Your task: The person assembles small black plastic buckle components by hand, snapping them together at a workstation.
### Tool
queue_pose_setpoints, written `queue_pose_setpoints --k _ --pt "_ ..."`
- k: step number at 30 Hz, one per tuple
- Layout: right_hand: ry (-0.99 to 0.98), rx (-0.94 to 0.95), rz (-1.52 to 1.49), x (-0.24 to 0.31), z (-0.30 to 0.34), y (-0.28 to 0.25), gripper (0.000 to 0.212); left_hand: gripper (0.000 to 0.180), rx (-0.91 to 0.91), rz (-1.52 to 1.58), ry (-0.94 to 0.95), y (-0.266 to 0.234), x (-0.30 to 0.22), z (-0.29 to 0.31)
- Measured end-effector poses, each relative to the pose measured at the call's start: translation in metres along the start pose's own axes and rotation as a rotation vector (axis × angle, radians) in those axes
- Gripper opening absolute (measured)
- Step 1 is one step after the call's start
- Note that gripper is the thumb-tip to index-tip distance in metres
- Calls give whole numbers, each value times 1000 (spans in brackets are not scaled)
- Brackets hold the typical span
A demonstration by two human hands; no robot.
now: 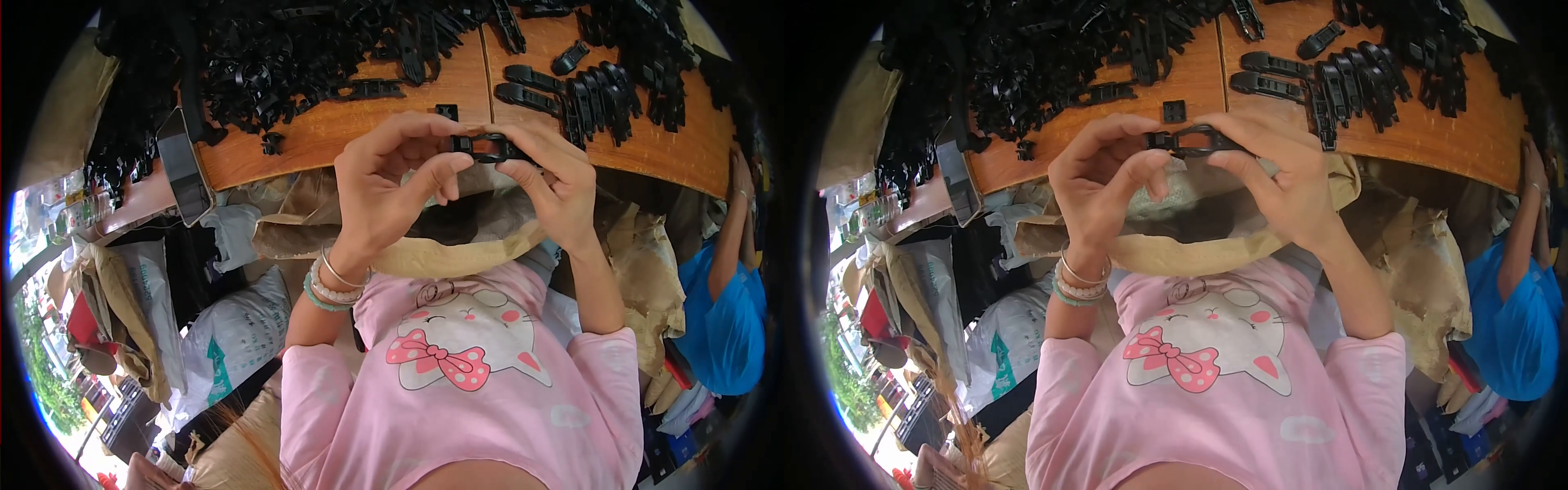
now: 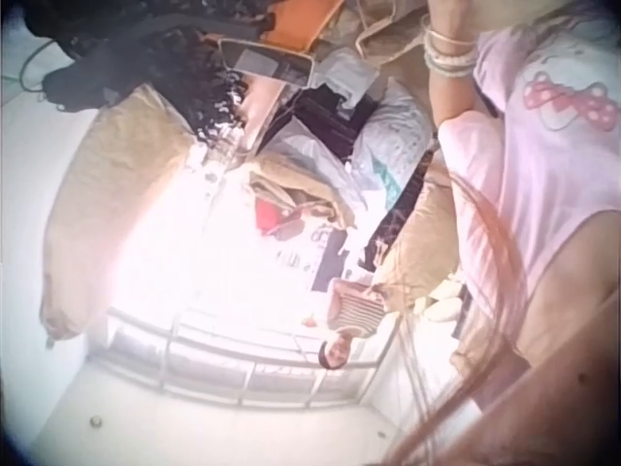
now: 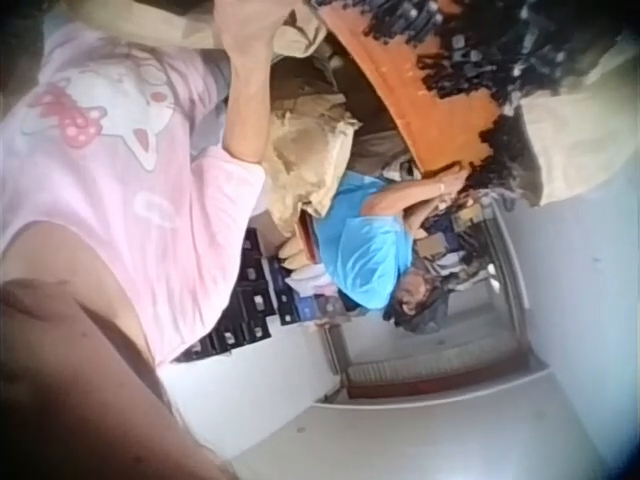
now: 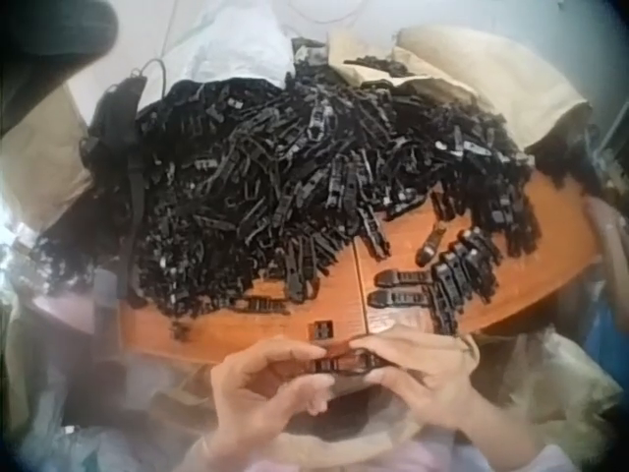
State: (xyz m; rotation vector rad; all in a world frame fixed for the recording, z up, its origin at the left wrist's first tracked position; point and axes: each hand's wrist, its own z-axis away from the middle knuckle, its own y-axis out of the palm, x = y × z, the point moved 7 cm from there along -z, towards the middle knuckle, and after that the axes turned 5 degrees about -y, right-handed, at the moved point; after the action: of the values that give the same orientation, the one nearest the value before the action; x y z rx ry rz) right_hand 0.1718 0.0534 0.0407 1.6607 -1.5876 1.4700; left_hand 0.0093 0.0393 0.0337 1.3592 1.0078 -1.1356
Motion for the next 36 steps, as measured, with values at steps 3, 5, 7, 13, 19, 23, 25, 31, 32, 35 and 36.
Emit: queue_pose_setpoints --k 3,5,7,13,19,23,25,31,32,35,36 --pt "-61 25 47 13 -2 1 32 22 0 177 -33 1 -1 5" --pt "-113 46 71 21 -4 3 34 21 14 39 48 0 -8 9" --pt "-161 70 99 28 -4 2 35 21 29 -93 128 -1 -18 10" --pt "-310 120 236 47 1 0 37 19 171 -471 261 14 -37 11" --pt "-352 85 401 52 10 3 40 16 106 -348 94 13 -18 10" --pt "-452 104 401 54 12 3 41 16 204 -63 -41 6 -7 11" --pt "-475 120 386 55 11 5 41 18 258 130 -123 6 0 12" --pt "-528 143 433 58 14 5 40 24 274 293 -421 9 18 21" --pt "-520 145 418 57 14 4 40 23 264 300 -432 10 18 22" --pt "-493 151 395 51 14 5 39 19 248 318 -461 10 24 21" --pt "-485 153 389 52 14 5 39 18 244 324 -467 11 23 22"
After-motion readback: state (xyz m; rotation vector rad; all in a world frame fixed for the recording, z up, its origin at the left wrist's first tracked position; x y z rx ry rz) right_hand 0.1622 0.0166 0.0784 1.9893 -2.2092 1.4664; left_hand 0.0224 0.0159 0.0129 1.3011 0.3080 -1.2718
